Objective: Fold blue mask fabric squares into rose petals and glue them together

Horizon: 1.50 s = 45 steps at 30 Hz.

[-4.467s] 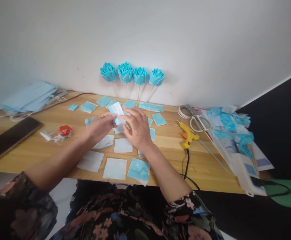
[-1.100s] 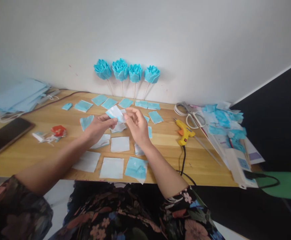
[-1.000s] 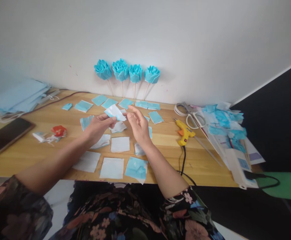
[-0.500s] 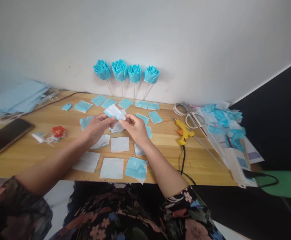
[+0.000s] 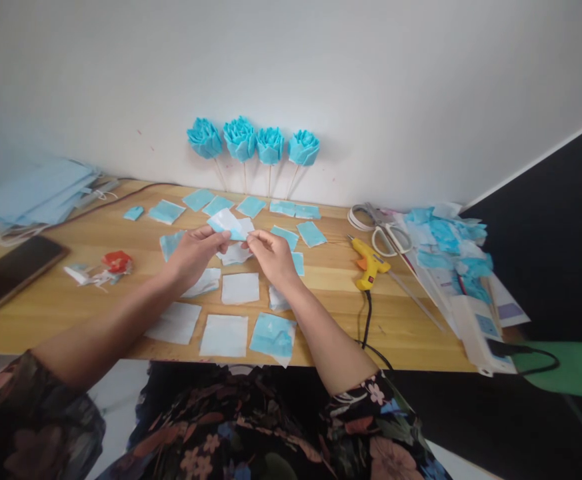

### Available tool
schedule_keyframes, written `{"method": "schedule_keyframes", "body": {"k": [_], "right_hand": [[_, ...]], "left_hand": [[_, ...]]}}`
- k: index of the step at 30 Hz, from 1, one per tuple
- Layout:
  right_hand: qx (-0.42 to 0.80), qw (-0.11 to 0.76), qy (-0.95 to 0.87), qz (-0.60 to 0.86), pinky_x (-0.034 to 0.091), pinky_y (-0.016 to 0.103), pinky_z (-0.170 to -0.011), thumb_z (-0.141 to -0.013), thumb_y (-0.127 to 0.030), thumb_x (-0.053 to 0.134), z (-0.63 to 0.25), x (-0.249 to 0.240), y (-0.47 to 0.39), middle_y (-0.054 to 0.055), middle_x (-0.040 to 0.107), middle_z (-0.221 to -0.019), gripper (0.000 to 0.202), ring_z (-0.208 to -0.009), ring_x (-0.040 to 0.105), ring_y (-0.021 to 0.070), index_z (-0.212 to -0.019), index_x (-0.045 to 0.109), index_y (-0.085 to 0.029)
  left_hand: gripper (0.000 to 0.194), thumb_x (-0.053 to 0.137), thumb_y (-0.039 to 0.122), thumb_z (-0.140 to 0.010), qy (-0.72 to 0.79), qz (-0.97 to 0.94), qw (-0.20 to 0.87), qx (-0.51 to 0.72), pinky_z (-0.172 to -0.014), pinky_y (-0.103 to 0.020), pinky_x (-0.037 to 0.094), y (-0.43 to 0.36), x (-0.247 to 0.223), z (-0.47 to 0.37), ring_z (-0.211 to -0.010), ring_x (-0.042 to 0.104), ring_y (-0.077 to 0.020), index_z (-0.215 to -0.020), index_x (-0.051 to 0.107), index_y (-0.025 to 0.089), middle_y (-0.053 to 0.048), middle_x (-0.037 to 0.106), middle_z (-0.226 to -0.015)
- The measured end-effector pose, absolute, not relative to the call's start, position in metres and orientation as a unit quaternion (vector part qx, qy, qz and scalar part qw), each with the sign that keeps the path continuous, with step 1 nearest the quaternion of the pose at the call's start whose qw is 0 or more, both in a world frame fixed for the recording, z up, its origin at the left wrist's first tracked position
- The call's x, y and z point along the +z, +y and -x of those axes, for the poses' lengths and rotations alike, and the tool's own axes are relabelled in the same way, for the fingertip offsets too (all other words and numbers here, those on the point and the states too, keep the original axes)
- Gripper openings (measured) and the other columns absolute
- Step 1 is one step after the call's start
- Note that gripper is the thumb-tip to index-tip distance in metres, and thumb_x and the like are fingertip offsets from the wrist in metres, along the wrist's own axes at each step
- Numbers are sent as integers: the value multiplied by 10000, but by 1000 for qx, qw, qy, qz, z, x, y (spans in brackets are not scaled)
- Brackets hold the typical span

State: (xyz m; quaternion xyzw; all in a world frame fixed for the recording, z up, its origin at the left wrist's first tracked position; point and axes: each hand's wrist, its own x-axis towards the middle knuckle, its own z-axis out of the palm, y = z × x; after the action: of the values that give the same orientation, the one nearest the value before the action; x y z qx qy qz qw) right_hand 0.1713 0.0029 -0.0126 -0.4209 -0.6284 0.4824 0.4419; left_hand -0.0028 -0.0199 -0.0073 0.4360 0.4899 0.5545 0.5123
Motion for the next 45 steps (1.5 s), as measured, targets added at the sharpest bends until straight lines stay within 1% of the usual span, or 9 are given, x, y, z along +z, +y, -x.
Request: {"method": "schedule_keyframes", "body": {"k": [3, 6, 11, 17, 21, 24, 28, 33, 45], "right_hand": [[495, 468, -599, 421, 529, 380, -941, -857, -461, 626, -173, -11, 5, 31, 766, -1016, 328, -979, 696, 212, -1086, 715, -244], [508, 474, -600, 396, 513, 406, -1002, -843, -491, 648, -174, -11, 6, 54, 740, -1157, 530, -1104, 673, 228, -1316, 615, -255], [476, 437, -666, 374, 531, 403, -958, -801, -406, 704, -173, -12, 4, 61, 706, -1155, 713, -1034, 664, 220, -1462, 486, -251], [432, 418, -693, 398, 517, 382, -948, -817, -274, 627, -173, -11, 4, 37, 704, -1034, 607, -953, 650, 200, -1416, 547, -229], [451, 414, -688, 391, 507, 386, -964, -816, -303, 634, -173, -14, 5, 54, 711, -1083, 541, -1017, 651, 223, -1347, 604, -201], [487, 423, -664, 378, 509, 370, -958, -815, -323, 643, -173, -15, 6, 47, 720, -1105, 479, -1053, 651, 229, -1279, 640, -205], [546, 454, -605, 360, 514, 344, -910, -797, -352, 656, -172, -10, 6, 22, 741, -991, 342, -983, 661, 213, -1101, 690, -198], [570, 472, -571, 356, 500, 313, -836, -753, -364, 697, -169, -4, 3, -4, 717, -869, 229, -875, 644, 186, -912, 678, -200], [606, 493, -517, 351, 497, 311, -795, -686, -318, 743, -162, -3, 1, -9, 735, -858, 258, -855, 640, 187, -919, 699, -217]], "left_hand": [[275, 744, 375, -734, 492, -451, 508, 545, -646, -306, 383, -20, -5, 5, -603, 482, -128, -578, 624, 183, 1, 561, -586], [249, 751, 376, -720, 488, -473, 501, 536, -634, -299, 386, -21, -2, 5, -604, 483, -127, -605, 650, 180, 4, 565, -595], [237, 742, 402, -721, 486, -523, 493, 497, -663, -292, 424, -24, -2, 2, -678, 547, -151, -721, 695, 171, -2, 631, -671], [257, 712, 410, -744, 503, -567, 448, 474, -624, -266, 399, -24, -4, 2, -658, 524, -134, -688, 641, 170, 10, 602, -656], [263, 722, 390, -740, 504, -550, 455, 487, -573, -249, 340, -25, -1, 2, -591, 453, -96, -649, 617, 166, 28, 548, -621], [248, 744, 398, -729, 502, -525, 464, 508, -588, -250, 364, -25, 2, 2, -599, 466, -98, -693, 670, 164, 22, 574, -634], [299, 754, 431, -733, 484, -489, 479, 545, -625, -252, 399, -22, 4, 4, -618, 478, -105, -878, 728, 171, 27, 579, -629], [292, 764, 434, -724, 455, -523, 530, 488, -628, -253, 382, -23, -1, 1, -640, 481, -105, -774, 675, 161, 16, 581, -673], [237, 702, 340, -774, 471, -566, 482, 475, -616, -257, 336, -23, -7, 2, -625, 436, -98, -678, 566, 171, 32, 501, -661]]}}
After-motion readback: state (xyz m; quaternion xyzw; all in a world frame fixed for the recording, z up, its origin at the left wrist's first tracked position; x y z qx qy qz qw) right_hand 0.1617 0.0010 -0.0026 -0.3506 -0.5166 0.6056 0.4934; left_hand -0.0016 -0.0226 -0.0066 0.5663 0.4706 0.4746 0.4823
